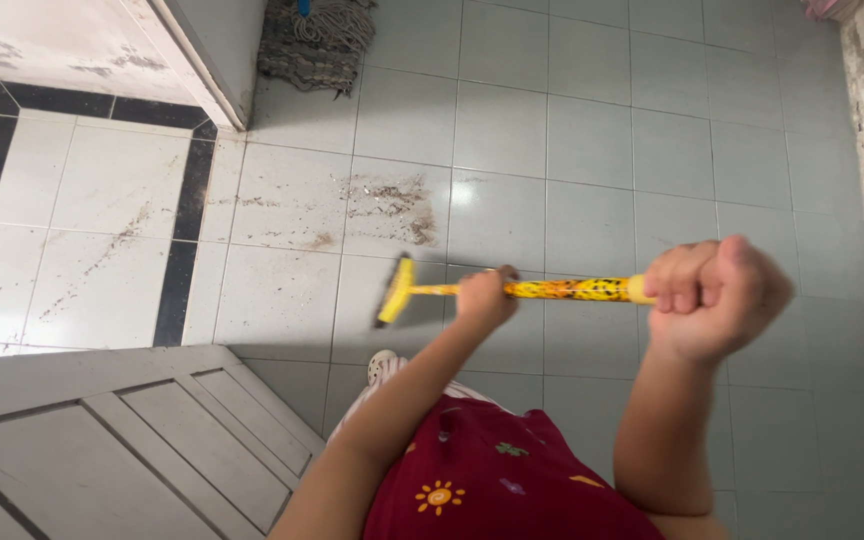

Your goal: The recorder sweeps dirt and debris across a tiled floor using a yellow broom.

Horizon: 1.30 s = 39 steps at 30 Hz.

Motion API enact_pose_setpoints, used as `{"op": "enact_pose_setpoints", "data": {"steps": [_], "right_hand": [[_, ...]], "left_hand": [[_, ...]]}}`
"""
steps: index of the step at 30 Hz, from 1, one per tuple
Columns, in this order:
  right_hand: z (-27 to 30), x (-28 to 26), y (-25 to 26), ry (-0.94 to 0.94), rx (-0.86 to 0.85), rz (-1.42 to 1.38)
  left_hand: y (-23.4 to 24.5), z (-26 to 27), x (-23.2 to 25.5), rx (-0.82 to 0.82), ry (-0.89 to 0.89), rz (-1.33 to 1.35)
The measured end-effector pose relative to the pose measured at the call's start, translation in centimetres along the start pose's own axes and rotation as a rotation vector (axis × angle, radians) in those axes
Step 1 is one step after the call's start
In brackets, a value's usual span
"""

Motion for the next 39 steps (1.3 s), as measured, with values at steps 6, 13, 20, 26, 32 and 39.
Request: {"op": "enact_pose_setpoints", "data": {"steps": [6, 13, 20, 26, 32, 39], "right_hand": [[2.2, 1.4, -4.8, -0.04, -0.327, 0.209], [4.2, 4.5, -8.4, -0.051, -0.48, 0.221], [5.9, 8.1, -6.5, -0.063, -0.183, 0.026], [4.6, 6.8, -3.9, -0.072, -0.047, -0.002], [-0.4, -1.5, -1.9, 0.015, -0.089, 0.074], [2.9, 1.6, -5.9, 0.076, -0.429, 0.431]], "left_hand": [[-4.4, -0.9, -0.3, -0.123, 0.015, 0.278], [-3.8, -2.1, -7.6, -0.088, 0.072, 0.264], [1.0, -1.7, -13.2, 0.008, 0.108, 0.048], [2.7, -1.3, -10.6, 0.044, 0.073, -0.075], [0.6, -0.5, -0.6, -0.073, -0.114, -0.025], [-7.0, -2.0, -1.8, -0.246, -0.063, 0.129]]}}
Point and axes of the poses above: each hand's wrist, its own z-axis away from the middle knuckle, its own y-axis out of the back of the hand, x = y × z, the point moved 2 cm from there along -z, towards the middle knuckle, and after that the axes turned 14 degrees about z, right-handed, at the moved point
